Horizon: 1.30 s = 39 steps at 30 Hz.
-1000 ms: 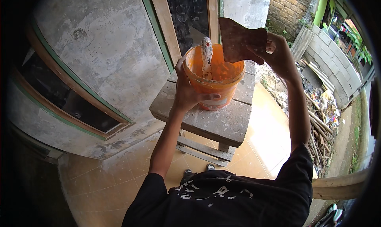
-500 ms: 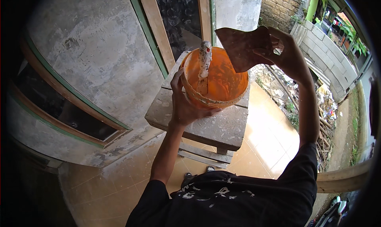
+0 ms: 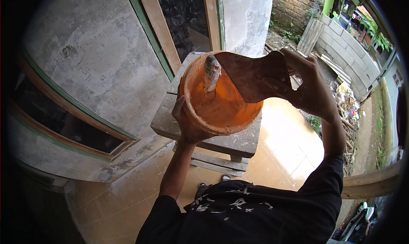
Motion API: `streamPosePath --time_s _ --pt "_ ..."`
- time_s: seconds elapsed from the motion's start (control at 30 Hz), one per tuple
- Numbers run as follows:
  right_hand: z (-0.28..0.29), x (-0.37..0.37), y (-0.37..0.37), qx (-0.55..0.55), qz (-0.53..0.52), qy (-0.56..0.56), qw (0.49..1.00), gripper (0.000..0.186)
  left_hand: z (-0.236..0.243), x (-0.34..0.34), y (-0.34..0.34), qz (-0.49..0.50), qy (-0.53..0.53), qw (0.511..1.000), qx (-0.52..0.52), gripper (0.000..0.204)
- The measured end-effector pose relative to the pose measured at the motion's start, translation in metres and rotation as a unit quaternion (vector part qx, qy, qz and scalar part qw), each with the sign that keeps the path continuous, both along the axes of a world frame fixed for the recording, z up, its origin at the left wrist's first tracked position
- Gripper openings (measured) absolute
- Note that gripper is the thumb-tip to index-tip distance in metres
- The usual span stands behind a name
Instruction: The person applies putty from a bucket to a wall surface near a window frame using a putty knife.
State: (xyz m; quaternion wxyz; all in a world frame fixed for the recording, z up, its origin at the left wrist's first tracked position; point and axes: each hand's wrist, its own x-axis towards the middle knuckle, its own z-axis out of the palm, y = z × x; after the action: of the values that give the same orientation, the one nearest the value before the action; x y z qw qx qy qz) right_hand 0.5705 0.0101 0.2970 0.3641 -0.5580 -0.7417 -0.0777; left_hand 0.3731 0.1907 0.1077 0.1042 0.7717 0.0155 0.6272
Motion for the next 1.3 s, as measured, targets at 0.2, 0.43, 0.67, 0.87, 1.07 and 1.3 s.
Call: streamPosePath --time_s 0.2,0.43,0.67,0.87,1.07,1.3 --pt "-0.004 -0.002 -0.010 -0.012 0.010 -0.011 1.000 0.028 -0.009 -0.003 -0.001 0.020 -0.003 0.999 0.024 0.124" --pt "-0.019 -0.009 -0.011 -0.081 0.022 0.046 0.995 0.040 -0.019 -0.006 -0.001 0.085 -0.006 0.996 0.030 0.129" --pt "-0.020 -0.031 -0.002 -0.085 0.032 -0.042 0.995 0.019 -0.021 -0.009 -0.001 0.111 0.022 0.993 0.027 0.131" --pt "-0.023 -0.031 0.014 -0.016 0.022 -0.045 0.999 0.019 -0.019 -0.005 -0.001 0.047 -0.003 0.999 -0.003 0.132" --pt "-0.021 -0.003 0.083 0.074 0.008 -0.060 0.995 0.020 0.000 0.002 -0.002 0.031 0.009 0.999 -0.024 0.133" --pt "-0.020 -0.005 0.100 0.010 0.062 0.005 0.998 0.025 0.007 -0.001 0.009 -0.049 -0.001 0.976 -0.211 0.127"
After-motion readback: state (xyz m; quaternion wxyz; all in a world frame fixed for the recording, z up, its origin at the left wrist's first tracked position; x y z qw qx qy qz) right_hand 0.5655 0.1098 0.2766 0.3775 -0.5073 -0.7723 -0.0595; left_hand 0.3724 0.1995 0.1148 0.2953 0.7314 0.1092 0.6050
